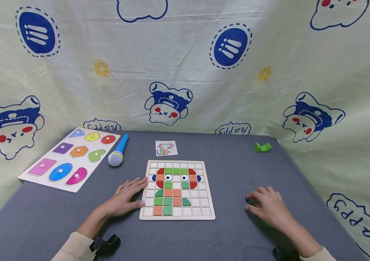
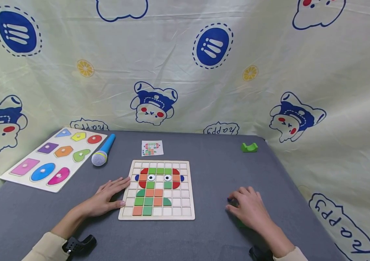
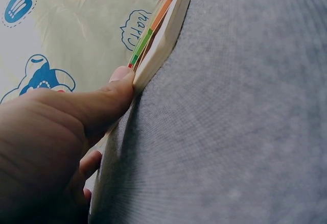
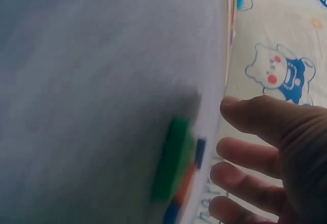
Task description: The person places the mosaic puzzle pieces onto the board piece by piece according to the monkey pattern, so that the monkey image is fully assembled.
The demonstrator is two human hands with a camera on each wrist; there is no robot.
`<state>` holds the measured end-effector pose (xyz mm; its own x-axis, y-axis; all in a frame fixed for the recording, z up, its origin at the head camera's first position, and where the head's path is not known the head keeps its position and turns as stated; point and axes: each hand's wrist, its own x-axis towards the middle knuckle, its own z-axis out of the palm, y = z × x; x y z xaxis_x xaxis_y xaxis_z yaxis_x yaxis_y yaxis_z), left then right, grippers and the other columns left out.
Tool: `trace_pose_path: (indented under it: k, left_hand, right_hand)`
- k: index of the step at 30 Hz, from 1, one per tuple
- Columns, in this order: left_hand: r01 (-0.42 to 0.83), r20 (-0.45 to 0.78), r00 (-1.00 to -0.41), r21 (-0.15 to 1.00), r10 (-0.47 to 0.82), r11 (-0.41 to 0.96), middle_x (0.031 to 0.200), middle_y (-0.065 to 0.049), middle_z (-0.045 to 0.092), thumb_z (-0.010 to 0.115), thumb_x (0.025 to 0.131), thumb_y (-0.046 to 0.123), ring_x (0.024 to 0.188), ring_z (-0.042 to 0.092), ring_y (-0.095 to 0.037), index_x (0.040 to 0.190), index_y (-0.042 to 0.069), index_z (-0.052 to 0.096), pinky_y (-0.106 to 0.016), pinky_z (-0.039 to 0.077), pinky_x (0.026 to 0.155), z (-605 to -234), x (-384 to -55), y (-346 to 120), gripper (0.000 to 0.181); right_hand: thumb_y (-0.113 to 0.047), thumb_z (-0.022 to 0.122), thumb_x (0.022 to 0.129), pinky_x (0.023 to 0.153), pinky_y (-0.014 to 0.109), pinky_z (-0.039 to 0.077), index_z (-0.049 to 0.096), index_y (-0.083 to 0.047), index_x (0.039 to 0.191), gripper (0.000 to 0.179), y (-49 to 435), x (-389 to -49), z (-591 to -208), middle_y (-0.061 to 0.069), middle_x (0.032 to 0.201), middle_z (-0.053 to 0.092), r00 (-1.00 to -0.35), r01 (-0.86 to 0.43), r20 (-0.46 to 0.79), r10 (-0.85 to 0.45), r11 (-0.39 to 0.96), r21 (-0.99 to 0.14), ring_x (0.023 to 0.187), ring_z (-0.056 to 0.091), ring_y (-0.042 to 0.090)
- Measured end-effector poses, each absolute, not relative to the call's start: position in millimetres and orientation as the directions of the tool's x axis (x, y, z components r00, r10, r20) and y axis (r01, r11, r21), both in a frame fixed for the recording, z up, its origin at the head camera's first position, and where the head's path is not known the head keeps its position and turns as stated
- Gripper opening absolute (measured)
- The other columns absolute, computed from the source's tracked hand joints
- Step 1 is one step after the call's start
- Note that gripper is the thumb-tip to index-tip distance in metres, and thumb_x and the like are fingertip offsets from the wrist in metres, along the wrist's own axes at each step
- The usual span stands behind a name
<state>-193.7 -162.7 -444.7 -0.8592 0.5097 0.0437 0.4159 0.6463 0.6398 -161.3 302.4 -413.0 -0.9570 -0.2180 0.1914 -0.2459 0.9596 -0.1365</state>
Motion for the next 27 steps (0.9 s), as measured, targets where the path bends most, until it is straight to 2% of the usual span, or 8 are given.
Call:
trace_pose_path:
  k: [7,15,27]
  left_hand:
    - [0.411,0.037,-0.858,0.648,0.513,0.64,0.155,-0.011,0.029,0.063,0.09,0.03,0.145,0.017,-0.038,0.146,0.006,0.033,-0.061,0.004,0.113,-445.2,-193.8,-162.3,0.068]
    - [0.404,0.025,-0.859,0.647,0.512,0.647,0.156,-0.011,0.028,0.062,0.09,0.03,0.145,0.016,-0.038,0.147,0.007,0.033,-0.061,0.004,0.113,-445.5,-193.7,-162.1,0.068]
    - [0.406,0.028,-0.861,0.639,0.508,0.653,0.155,-0.011,0.029,0.063,0.09,0.03,0.145,0.017,-0.038,0.147,0.007,0.033,-0.061,0.005,0.113,-444.9,-193.8,-162.4,0.068]
  right_hand:
    - [-0.035,0.078,0.073,0.066,0.032,0.031,0.07,-0.023,0.089,0.021,320.7,-155.6,-416.3,-0.003,0.094,0.062,-0.976,-0.191,0.13,-0.175,0.974,-0.119,0.085,0.048,0.018]
    - [-0.04,0.076,0.074,0.067,0.037,0.033,0.07,-0.018,0.091,0.029,333.3,-154.1,-416.4,0.0,0.091,0.06,-0.991,-0.13,0.039,-0.126,0.986,-0.106,0.082,0.046,0.019]
    - [-0.035,0.077,0.074,0.066,0.036,0.031,0.07,-0.019,0.083,0.019,335.6,-153.3,-416.5,-0.001,0.088,0.06,-0.991,-0.129,0.059,-0.124,0.986,-0.108,0.081,0.046,0.019]
